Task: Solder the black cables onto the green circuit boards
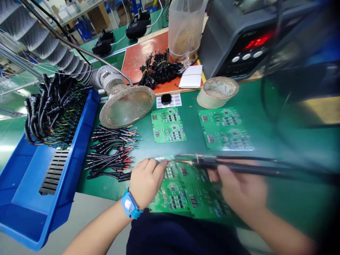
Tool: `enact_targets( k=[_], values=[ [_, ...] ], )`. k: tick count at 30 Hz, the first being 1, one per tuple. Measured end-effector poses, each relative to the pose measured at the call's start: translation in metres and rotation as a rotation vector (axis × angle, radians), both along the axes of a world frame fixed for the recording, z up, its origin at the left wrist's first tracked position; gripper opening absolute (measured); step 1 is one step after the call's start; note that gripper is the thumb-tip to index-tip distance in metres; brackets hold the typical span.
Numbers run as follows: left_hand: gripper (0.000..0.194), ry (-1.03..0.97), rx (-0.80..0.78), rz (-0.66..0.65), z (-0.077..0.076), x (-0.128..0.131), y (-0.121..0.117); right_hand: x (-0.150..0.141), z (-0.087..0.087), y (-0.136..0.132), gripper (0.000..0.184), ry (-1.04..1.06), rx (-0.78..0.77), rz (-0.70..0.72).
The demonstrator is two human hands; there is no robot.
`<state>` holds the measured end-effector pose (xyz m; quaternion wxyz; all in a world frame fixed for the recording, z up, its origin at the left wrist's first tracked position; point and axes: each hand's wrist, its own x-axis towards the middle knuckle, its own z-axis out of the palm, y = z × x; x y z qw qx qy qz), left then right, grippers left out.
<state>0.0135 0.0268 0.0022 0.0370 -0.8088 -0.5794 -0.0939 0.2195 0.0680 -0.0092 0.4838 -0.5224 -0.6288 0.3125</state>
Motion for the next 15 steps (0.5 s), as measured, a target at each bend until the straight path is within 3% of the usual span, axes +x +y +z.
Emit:
enact_targets(
  k=[15],
  values=[
    [0.024, 0.107, 0.017, 0.059, 0.0029, 0.0076, -0.0026, -0.0003, 0.0031, -0.0023, 0.025, -0.020, 0.020, 0.014]
  ],
)
